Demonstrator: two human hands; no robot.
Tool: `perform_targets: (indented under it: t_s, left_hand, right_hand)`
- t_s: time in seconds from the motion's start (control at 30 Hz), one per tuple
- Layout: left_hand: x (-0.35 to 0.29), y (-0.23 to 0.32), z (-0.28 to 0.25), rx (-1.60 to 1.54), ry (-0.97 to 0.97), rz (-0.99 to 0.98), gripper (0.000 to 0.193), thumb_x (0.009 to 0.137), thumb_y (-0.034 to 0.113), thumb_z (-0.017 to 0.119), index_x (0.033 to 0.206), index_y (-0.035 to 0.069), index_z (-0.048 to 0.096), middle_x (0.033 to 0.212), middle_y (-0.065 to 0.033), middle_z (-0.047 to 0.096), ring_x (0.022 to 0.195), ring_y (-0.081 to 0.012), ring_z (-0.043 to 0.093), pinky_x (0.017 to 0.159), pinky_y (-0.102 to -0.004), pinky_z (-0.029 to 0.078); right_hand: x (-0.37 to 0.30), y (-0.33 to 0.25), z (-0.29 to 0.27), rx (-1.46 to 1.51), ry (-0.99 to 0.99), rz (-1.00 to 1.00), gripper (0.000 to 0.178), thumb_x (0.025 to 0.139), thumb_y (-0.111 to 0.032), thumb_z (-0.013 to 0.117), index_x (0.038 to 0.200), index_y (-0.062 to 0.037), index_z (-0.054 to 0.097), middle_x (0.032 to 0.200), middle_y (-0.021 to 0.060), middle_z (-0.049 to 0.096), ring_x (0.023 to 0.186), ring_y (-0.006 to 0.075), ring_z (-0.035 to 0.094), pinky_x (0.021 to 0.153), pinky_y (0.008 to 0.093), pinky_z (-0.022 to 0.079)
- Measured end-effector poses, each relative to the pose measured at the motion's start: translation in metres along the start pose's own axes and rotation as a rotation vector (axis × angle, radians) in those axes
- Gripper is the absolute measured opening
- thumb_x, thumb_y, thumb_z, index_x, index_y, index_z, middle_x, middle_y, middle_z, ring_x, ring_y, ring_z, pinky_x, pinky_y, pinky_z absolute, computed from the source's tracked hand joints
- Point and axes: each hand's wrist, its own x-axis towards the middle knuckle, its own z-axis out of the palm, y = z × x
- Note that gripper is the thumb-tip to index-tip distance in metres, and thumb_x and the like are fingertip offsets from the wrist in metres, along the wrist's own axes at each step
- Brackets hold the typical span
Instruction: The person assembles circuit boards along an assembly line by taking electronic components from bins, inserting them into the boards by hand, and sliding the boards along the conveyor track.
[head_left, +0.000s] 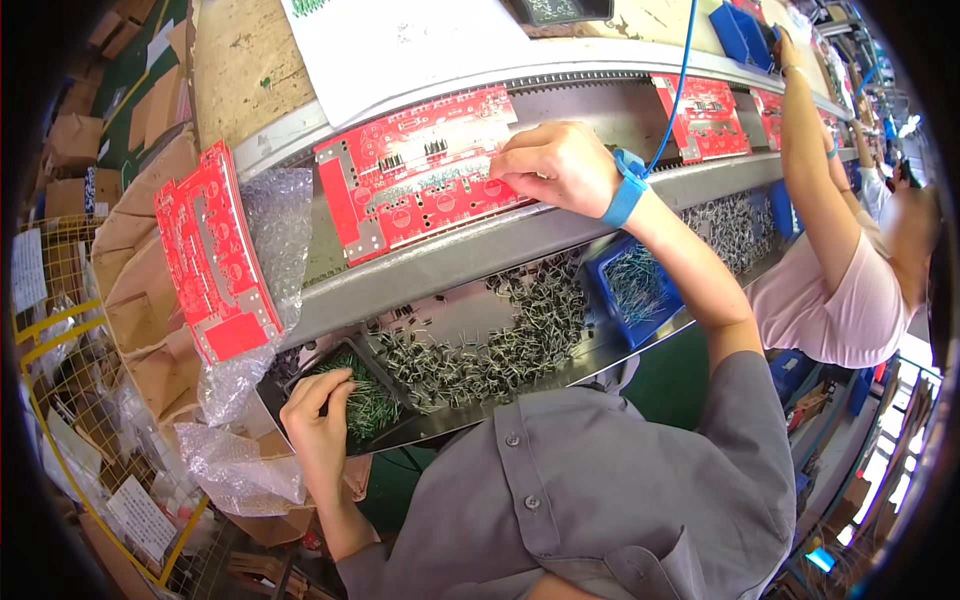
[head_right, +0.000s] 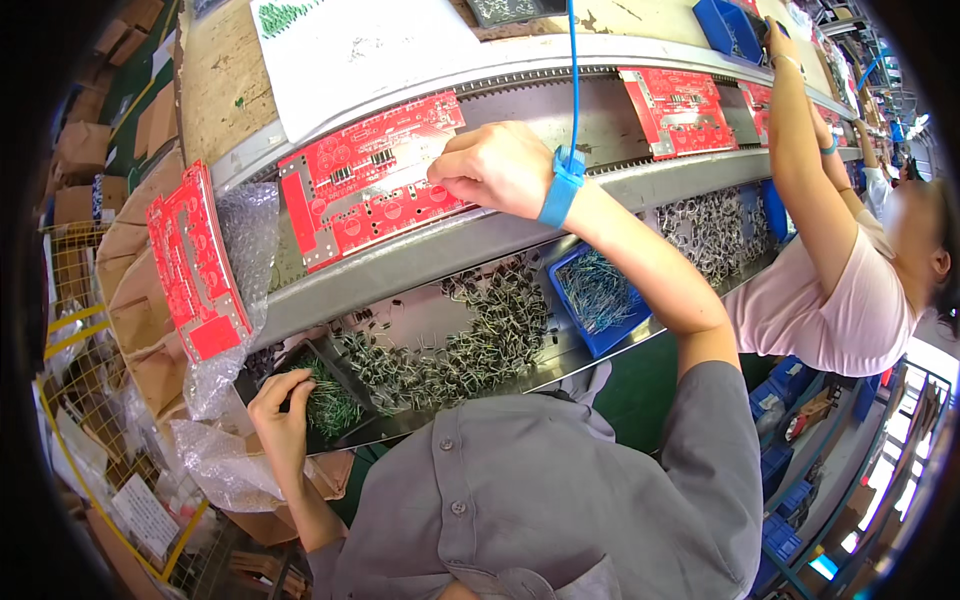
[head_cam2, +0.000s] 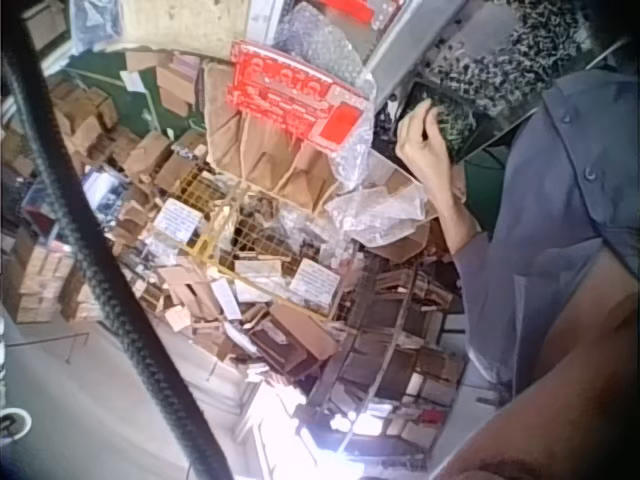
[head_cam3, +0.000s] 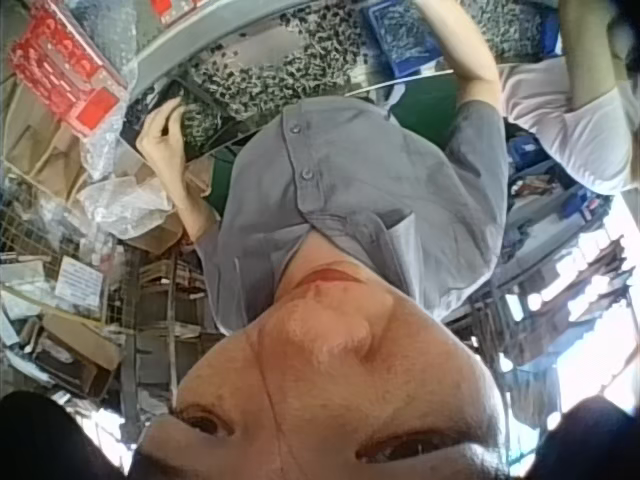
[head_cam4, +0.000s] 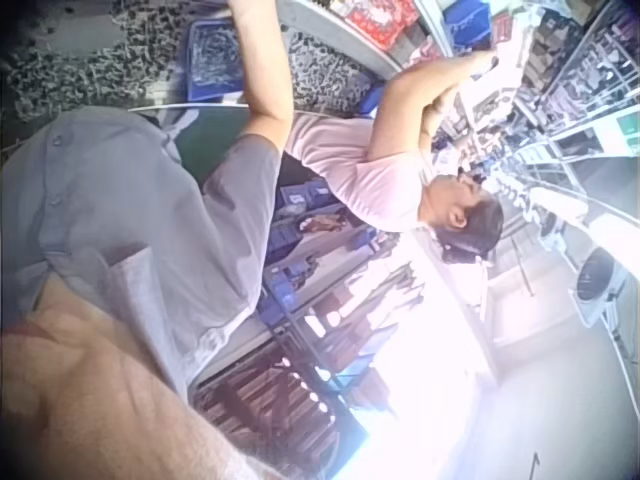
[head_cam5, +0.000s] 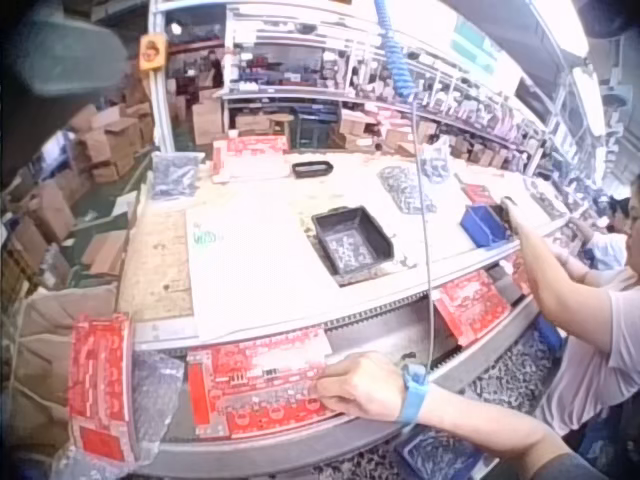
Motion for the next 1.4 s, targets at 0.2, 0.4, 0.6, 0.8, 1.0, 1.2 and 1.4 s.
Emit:
perform_targets:
  t_s: [0.2, 0.4, 0.6, 0.8, 1.0, 1.2, 1.4]
  left_hand:
    - [0.002, 0.002, 0.001, -0.004, 0.035, -0.047, 0.015, 0.074, -0.006, 0.068, 0.089, -0.004, 0.067, 0.078, -0.0108, 0.066, 0.068, -0.0160, 0.061, 0.064, -0.0264, 0.048]
    - [0.009, 0.010, 0.000, -0.021, 0.047, -0.049, 0.016, 0.073, -0.005, 0.070, 0.088, -0.003, 0.067, 0.077, -0.0118, 0.065, 0.066, -0.0174, 0.061, 0.062, -0.0270, 0.048]
    - [0.030, 0.028, -0.002, 0.003, 0.022, 0.086, 0.014, 0.076, -0.005, 0.067, 0.090, -0.003, 0.067, 0.077, -0.0066, 0.065, 0.067, -0.0099, 0.057, 0.064, -0.0232, 0.046]
    - [0.083, 0.051, 0.019, -0.097, -0.021, 0.260, 0.007, 0.080, -0.004, 0.065, 0.087, -0.002, 0.066, 0.081, -0.0060, 0.068, 0.071, -0.0093, 0.059, 0.067, -0.0231, 0.047]
    - [0.124, 0.072, 0.044, -0.217, -0.035, 0.290, 0.007, 0.080, 0.000, 0.067, 0.087, -0.001, 0.066, 0.080, -0.0087, 0.068, 0.071, -0.0134, 0.062, 0.068, -0.0261, 0.048]
    - [0.151, 0.074, 0.080, -0.325, -0.031, 0.277, 0.013, 0.080, 0.003, 0.068, 0.093, 0.001, 0.067, 0.082, -0.0087, 0.070, 0.070, -0.0108, 0.062, 0.064, -0.0248, 0.048]
    - [0.160, 0.075, 0.095, -0.276, -0.132, 0.252, 0.009, 0.083, 0.002, 0.066, 0.092, 0.001, 0.065, 0.082, -0.0054, 0.070, 0.072, -0.0061, 0.062, 0.065, -0.0205, 0.047]
  right_hand:
    - [0.001, -0.001, 0.000, -0.012, 0.002, -0.002, 0.012, 0.073, -0.005, 0.067, 0.084, -0.0074, 0.067, 0.082, 0.0060, 0.067, 0.074, 0.0261, 0.065, 0.064, 0.0352, 0.052]
    - [0.001, 0.001, 0.003, -0.008, 0.000, 0.006, 0.010, 0.073, -0.005, 0.067, 0.083, -0.0070, 0.067, 0.082, 0.0068, 0.067, 0.074, 0.0260, 0.065, 0.064, 0.0354, 0.052]
    - [0.001, -0.005, 0.006, -0.225, -0.059, -0.043, 0.012, 0.076, -0.011, 0.065, 0.088, -0.0076, 0.066, 0.083, 0.0062, 0.065, 0.077, 0.0257, 0.061, 0.070, 0.0346, 0.051]
    - [-0.022, -0.020, -0.007, -0.298, 0.055, -0.033, 0.027, 0.076, -0.012, 0.067, 0.102, -0.0087, 0.067, 0.099, 0.0083, 0.062, 0.089, 0.0241, 0.059, 0.075, 0.0336, 0.049]
    - [-0.086, -0.057, -0.075, -0.044, 0.055, 0.391, 0.014, 0.078, -0.004, 0.065, 0.092, -0.0026, 0.065, 0.080, 0.0128, 0.064, 0.069, 0.0293, 0.063, 0.063, 0.0352, 0.051]
    - [-0.150, -0.076, -0.038, -0.206, -0.060, 0.665, 0.007, 0.079, -0.012, 0.063, 0.085, -0.0085, 0.064, 0.065, 0.0113, 0.062, 0.060, 0.0297, 0.063, 0.055, 0.0376, 0.049]
    - [-0.154, -0.072, -0.001, -0.246, 0.065, 0.574, 0.007, 0.075, -0.007, 0.062, 0.073, -0.0068, 0.055, 0.055, 0.0095, 0.052, 0.051, 0.0273, 0.056, 0.048, 0.0386, 0.044]
